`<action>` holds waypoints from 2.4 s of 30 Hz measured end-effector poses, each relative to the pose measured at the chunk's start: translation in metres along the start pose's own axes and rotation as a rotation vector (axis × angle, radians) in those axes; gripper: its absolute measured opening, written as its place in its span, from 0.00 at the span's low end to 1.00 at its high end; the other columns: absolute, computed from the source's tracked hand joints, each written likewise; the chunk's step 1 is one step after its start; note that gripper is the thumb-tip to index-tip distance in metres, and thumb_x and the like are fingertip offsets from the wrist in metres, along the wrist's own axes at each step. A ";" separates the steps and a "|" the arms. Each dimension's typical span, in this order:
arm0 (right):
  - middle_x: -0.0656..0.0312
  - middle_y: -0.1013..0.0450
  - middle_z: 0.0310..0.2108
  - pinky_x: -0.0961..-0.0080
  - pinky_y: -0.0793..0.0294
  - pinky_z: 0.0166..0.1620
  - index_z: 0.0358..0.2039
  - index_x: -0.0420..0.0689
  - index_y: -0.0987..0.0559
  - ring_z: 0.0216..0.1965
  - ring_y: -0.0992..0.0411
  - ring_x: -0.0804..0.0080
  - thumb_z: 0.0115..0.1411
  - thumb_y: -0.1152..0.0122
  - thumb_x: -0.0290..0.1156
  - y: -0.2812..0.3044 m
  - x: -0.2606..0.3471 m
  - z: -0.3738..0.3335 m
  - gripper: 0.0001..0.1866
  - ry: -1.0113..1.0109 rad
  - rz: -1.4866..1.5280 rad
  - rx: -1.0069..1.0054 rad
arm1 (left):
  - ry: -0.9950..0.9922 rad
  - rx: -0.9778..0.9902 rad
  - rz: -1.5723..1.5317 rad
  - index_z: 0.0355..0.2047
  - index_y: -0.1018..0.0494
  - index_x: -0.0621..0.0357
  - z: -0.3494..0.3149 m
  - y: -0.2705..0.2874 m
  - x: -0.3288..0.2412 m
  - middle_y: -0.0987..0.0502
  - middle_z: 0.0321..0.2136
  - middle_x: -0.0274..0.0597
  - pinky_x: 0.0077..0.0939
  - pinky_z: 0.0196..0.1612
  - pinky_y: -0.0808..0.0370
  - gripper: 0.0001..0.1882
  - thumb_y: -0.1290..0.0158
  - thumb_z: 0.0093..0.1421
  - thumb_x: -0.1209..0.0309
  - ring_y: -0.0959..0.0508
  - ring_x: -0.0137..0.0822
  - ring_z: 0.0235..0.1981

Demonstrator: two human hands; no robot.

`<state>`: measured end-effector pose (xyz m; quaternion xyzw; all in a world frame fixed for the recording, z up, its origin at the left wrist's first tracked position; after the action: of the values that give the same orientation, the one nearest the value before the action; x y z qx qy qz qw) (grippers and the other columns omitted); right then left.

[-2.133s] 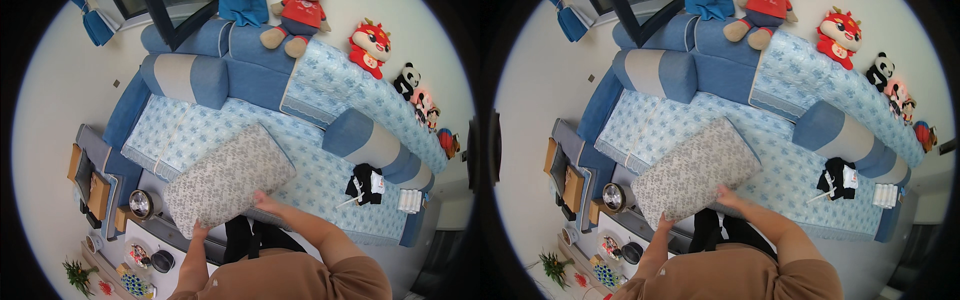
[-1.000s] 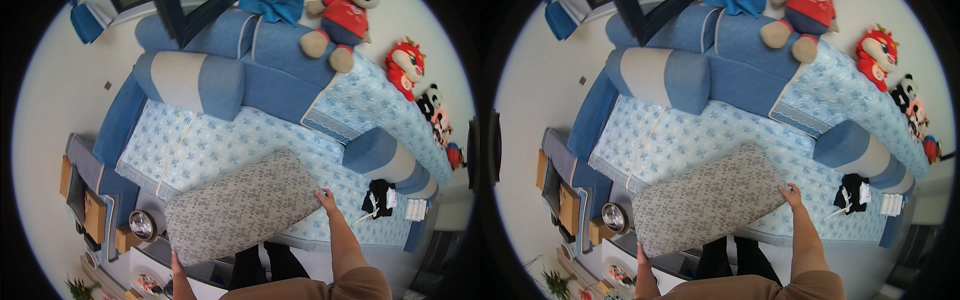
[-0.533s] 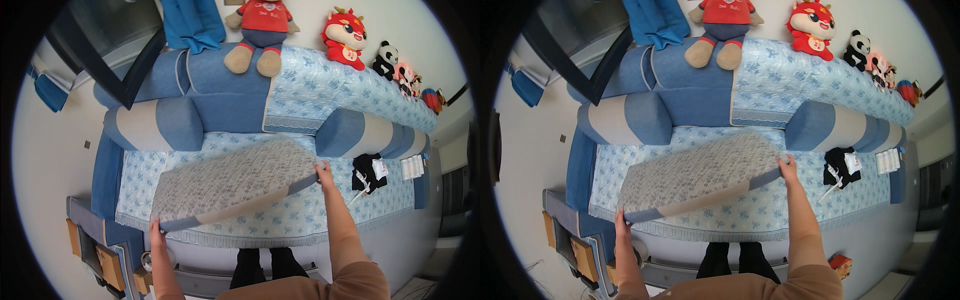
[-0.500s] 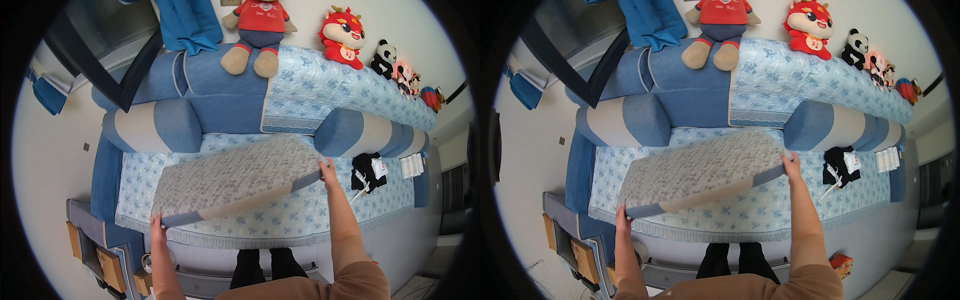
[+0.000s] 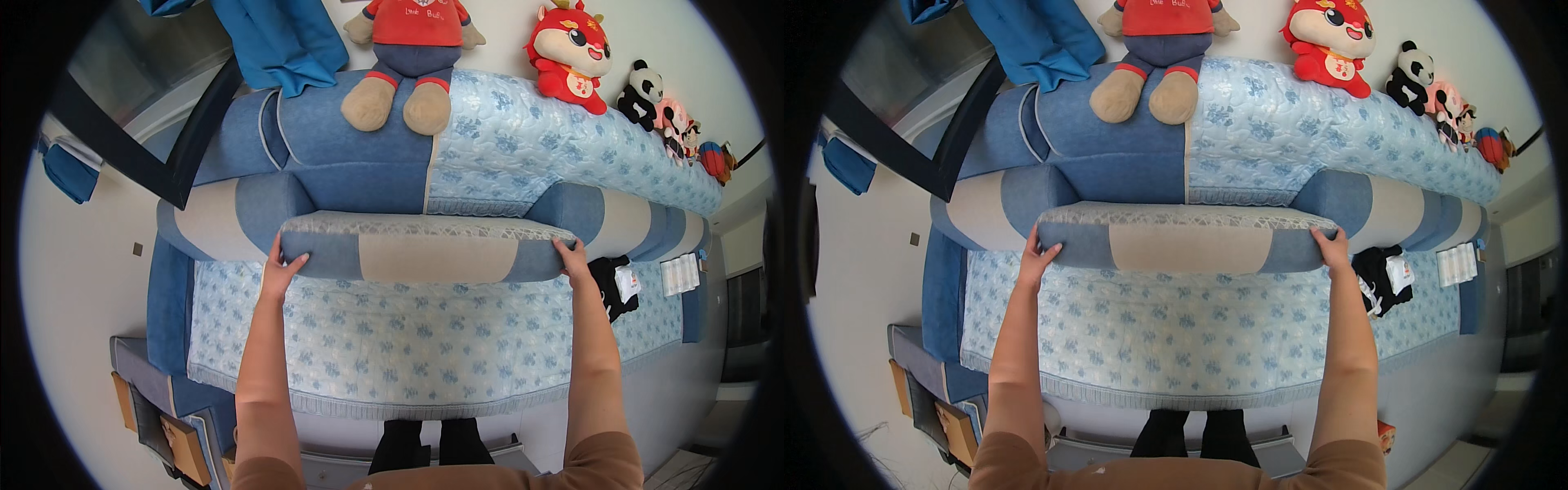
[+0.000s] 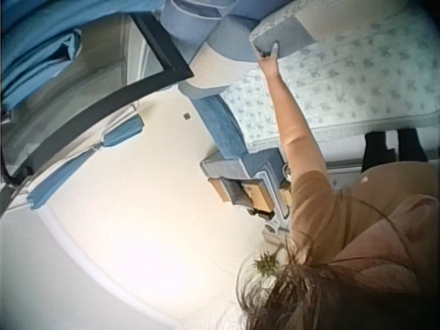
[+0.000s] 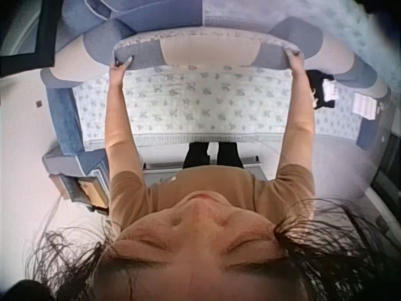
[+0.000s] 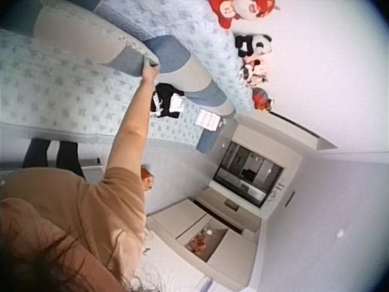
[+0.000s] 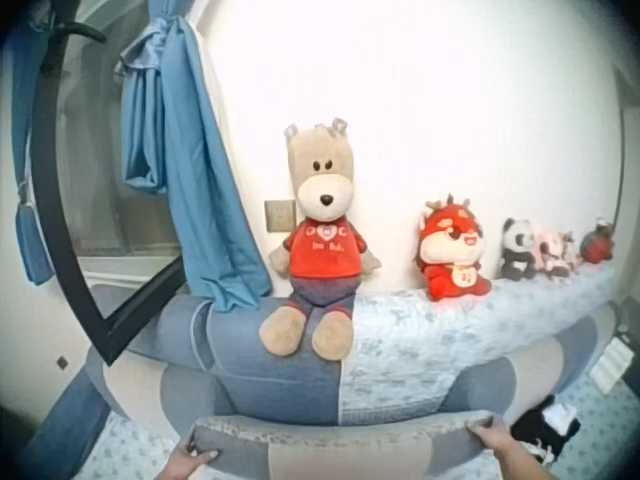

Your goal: The person arranges a blue sofa by placing a floral patterned cover over the seat cushions and smoothing it out. They then position the back cushions and arrange several stuffed toys along the top of the sofa backrest.

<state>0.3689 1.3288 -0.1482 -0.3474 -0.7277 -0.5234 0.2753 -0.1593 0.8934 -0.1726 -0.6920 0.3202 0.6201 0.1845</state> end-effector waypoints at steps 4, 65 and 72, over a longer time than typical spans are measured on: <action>0.42 0.46 0.60 0.69 0.46 0.61 0.60 0.31 0.47 0.61 0.46 0.54 0.43 0.29 0.46 -0.049 0.008 0.037 0.52 0.450 -0.056 -0.008 | -0.291 0.003 0.585 0.64 0.53 0.46 0.054 -0.049 -0.008 0.46 0.61 0.48 0.39 0.59 0.41 0.53 0.33 0.42 0.60 0.43 0.46 0.61; 0.42 0.43 0.57 0.62 0.43 0.59 0.65 0.47 0.55 0.59 0.45 0.45 0.51 0.36 0.30 0.254 -0.077 -0.131 0.46 0.574 -0.247 -0.036 | -0.396 0.390 1.110 0.65 0.57 0.40 -0.165 -0.280 -0.117 0.60 0.64 0.56 0.51 0.61 0.47 0.50 0.38 0.47 0.61 0.54 0.54 0.65; 0.42 0.42 0.57 0.66 0.41 0.58 0.65 0.45 0.55 0.59 0.43 0.47 0.53 0.38 0.32 0.407 -0.089 -0.068 0.45 0.574 -0.333 0.028 | -0.479 0.398 0.972 0.65 0.58 0.44 -0.234 -0.451 -0.182 0.60 0.64 0.60 0.41 0.62 0.46 0.51 0.37 0.46 0.63 0.54 0.56 0.64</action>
<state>0.7491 1.3302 0.0366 -0.0583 -0.6744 -0.6278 0.3843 0.3122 1.1074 -0.0202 -0.2576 0.6612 0.7008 0.0724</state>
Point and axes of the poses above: each hand's wrist, its own z-axis towards the middle knuckle, its own y-axis out of the back of the hand, x = y × z, the point moved 8 cm from there along z, towards the middle knuckle
